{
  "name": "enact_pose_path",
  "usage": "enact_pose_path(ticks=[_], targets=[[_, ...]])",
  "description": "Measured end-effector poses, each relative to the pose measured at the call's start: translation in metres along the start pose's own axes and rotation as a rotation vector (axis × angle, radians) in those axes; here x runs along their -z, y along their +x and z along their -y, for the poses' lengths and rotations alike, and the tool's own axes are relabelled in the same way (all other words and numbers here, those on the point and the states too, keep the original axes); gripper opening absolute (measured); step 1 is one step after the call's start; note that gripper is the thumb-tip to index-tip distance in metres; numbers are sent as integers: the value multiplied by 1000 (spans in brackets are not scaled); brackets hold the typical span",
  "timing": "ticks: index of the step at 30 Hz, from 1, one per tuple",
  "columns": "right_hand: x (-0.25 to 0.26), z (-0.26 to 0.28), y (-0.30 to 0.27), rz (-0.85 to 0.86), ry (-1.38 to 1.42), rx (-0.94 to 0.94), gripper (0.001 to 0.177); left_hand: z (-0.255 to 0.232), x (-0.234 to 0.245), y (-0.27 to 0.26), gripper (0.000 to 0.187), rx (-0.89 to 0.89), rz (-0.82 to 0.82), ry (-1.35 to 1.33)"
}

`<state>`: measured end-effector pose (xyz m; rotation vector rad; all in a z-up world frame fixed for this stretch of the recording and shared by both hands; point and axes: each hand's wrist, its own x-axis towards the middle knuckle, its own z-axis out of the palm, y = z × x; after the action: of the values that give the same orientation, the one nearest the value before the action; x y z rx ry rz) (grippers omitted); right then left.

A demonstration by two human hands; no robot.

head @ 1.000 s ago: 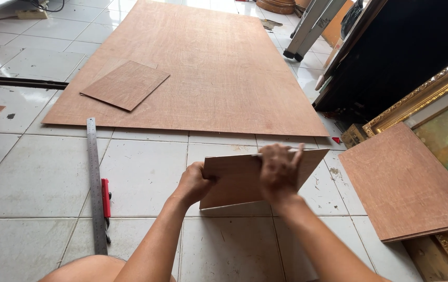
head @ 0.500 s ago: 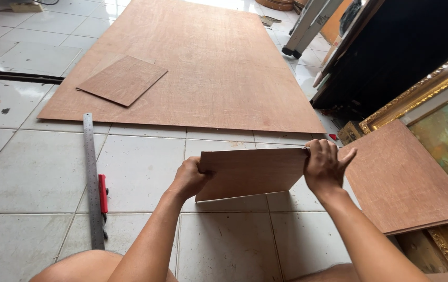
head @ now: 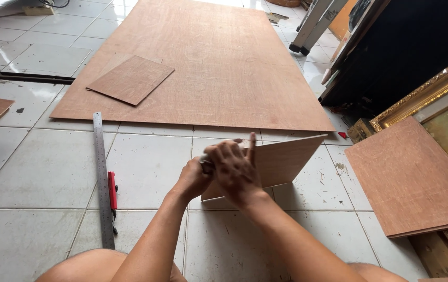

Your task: The person sits on the floor and sands a small rectangular wooden board using a sanding block. They rub the surface and edges repeatedly, then place the board aside and pick up another board to continue sanding.

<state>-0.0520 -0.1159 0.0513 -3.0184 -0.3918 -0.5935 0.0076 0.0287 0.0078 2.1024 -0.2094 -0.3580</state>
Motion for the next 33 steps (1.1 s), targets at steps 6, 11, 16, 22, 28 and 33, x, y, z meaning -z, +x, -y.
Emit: enact_pose_path(ticks=[6,11,16,22,28,33], targets=[[-10,-163,-52,25,-443,-361,17,22,-10,23,25,-11,39,-65],[-16,-230,-74,-46,-348,-474,20,18,-10,24,27,-13,31,-56],[-17,-114,-37,-68,-389,-355,31,9,-5,12,27,16,59,-60],[-14,5,1,-182,-29,63,57,-1,11,1,26,49,37,-11],[0,-105,-24,15,-216,-207,35,42,19,33,23,17,22,-171],[-22,-245,-91,-119,-362,-369,20,58,15,63,35,8,6,-177]])
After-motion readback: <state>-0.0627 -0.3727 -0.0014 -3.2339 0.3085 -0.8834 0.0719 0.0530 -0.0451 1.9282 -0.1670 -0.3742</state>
